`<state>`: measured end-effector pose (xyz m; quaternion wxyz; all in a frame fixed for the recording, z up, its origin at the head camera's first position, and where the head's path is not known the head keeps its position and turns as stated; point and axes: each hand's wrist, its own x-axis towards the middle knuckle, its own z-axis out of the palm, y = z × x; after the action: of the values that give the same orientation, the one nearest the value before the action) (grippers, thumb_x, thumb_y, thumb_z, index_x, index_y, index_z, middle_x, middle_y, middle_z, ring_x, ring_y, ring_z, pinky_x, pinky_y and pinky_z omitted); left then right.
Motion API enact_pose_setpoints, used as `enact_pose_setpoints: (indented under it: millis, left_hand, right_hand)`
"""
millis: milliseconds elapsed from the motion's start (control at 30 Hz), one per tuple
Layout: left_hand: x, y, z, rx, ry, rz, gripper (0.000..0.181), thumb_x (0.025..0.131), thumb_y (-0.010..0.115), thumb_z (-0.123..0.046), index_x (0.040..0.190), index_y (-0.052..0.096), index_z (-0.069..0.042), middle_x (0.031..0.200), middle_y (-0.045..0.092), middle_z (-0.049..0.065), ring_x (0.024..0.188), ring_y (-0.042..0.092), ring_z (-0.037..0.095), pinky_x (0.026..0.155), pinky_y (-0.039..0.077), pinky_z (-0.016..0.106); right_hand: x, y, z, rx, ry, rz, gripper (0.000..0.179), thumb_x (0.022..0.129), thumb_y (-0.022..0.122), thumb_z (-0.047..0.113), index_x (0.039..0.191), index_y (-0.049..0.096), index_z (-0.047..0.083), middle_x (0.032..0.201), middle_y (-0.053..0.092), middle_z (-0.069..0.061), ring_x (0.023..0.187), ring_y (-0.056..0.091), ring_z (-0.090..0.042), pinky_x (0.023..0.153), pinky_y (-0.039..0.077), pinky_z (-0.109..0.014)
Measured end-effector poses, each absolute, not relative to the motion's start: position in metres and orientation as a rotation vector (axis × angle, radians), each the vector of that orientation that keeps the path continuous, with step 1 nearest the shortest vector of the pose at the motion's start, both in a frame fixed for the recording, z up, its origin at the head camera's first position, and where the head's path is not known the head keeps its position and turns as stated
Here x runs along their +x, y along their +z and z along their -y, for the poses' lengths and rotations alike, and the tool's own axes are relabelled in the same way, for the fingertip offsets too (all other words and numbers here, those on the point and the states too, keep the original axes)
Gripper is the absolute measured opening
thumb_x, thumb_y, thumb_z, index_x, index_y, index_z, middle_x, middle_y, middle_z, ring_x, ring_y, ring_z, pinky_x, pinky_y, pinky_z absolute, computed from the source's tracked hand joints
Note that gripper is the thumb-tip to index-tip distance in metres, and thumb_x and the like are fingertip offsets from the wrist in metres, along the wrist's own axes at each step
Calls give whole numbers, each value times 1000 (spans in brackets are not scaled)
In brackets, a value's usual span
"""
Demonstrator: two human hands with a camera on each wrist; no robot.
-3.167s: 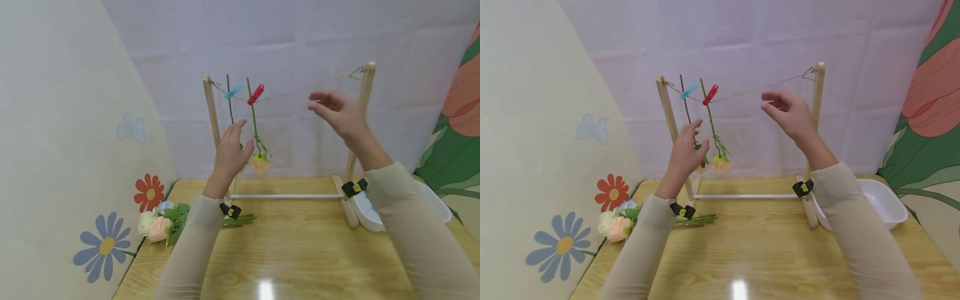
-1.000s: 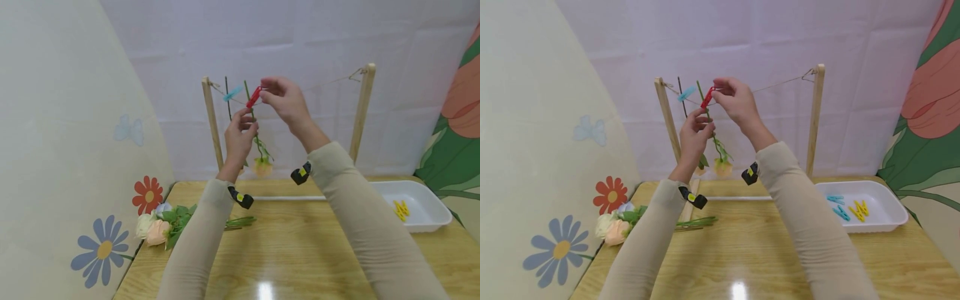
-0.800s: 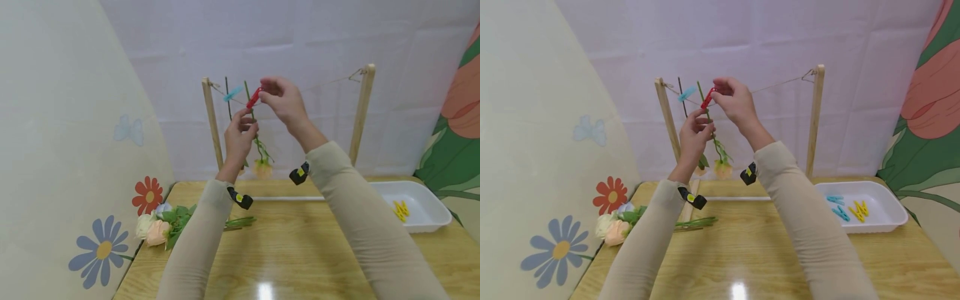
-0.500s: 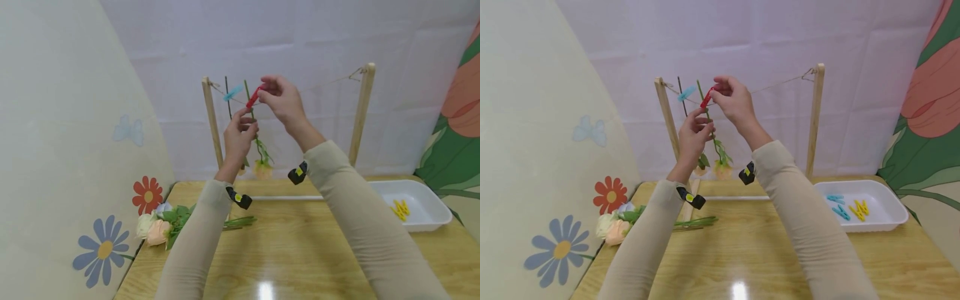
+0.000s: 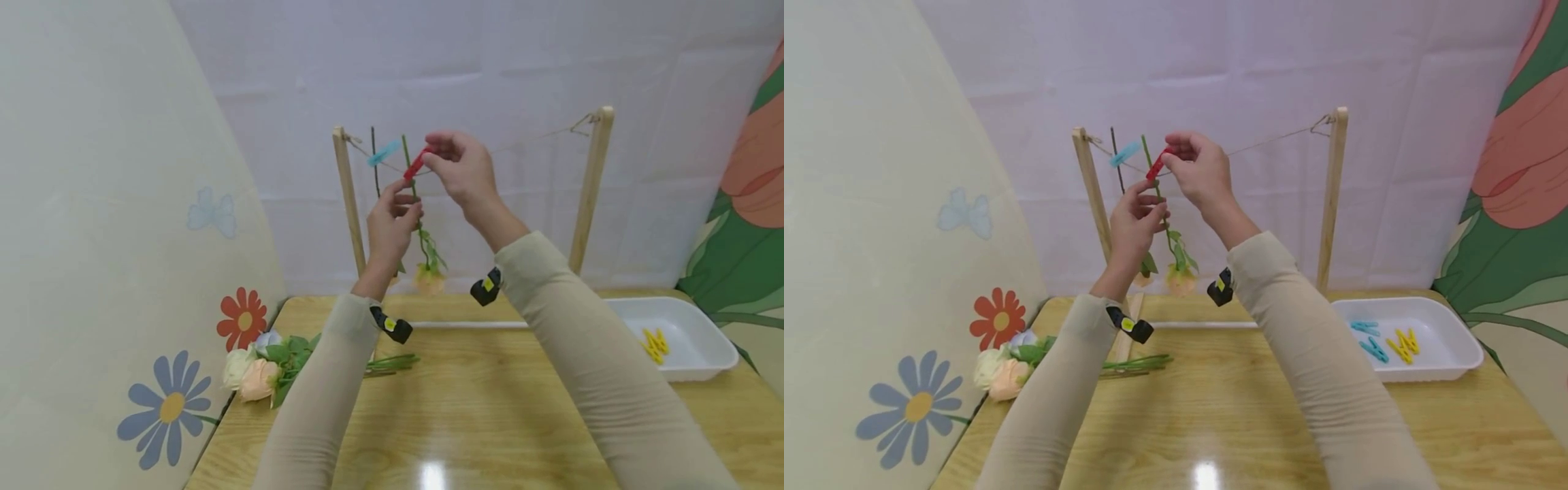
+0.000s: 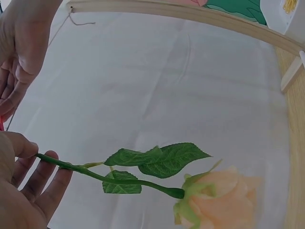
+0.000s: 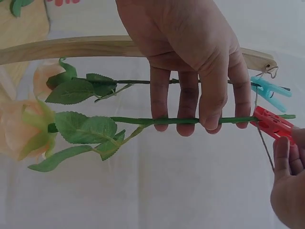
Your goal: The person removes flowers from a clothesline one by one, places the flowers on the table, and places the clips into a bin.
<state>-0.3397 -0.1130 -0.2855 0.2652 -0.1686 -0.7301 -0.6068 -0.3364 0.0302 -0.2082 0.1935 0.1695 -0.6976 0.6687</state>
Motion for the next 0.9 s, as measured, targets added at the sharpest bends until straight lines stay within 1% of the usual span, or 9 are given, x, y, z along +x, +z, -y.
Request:
enact_pose_setpoints:
  millis: [100,233,433,533,600,667,767,900]
  left_hand:
    - [-338,-286,114,-444,-1605,1993,39,96,67,-3,134,63,-7,105,72,17,85,71,25,67,58,23]
    - [-338,-287,114,-451,-1563,2012,38,96,67,-4,133,64,-9,104,72,17,86,71,27,68,59,25]
    - [-338,-287,114,-476,-1508,2020,38,95,67,-2,132,64,-7,103,72,17,85,71,27,67,59,25]
    - [-335,-287,113,-491,-1498,2026,38,95,67,-2,133,63,-6,103,72,16,85,70,28,66,58,25]
    - [-333,-287,114,-505,-1491,2026,37,95,66,-2,133,63,-5,104,72,17,85,71,28,67,58,25]
    - [-330,-287,115,-523,-1481,2025,37,95,67,-2,133,63,-4,104,72,17,86,71,29,67,58,25]
    - [-326,-287,118,-558,-1446,2018,37,95,66,-1,132,62,-3,104,72,18,84,72,30,66,59,24]
    - [-319,-288,124,-608,-1392,1999,37,94,66,1,131,62,0,103,72,18,81,72,31,64,59,23]
  right_hand:
    - [-336,-208,-29,449,1886,1932,25,95,71,7,119,70,3,110,71,-10,101,65,-16,88,52,-25]
    - [-334,-207,-29,383,1887,1865,21,94,71,7,115,73,3,108,73,-8,98,66,-14,89,53,-24]
    - [-331,-203,-34,374,1911,1696,17,92,73,4,109,74,0,101,73,-6,92,66,-12,79,52,-21]
    - [-329,-199,-38,399,1946,1594,17,92,73,3,108,74,-2,99,73,-6,89,66,-12,77,52,-20]
    - [-328,-198,-41,420,1984,1560,19,92,72,2,110,73,-2,100,73,-6,91,66,-12,80,52,-20]
    - [-327,-197,-45,456,2019,1558,21,93,71,1,114,72,-3,103,72,-7,94,65,-12,85,53,-21]
    - [-323,-198,-53,540,2064,1578,27,94,68,-1,121,68,-6,111,69,-11,101,64,-15,94,53,-24]
    - [-318,-201,-67,628,2125,1575,33,94,65,-4,127,63,-8,115,65,-14,105,61,-18,97,52,-25]
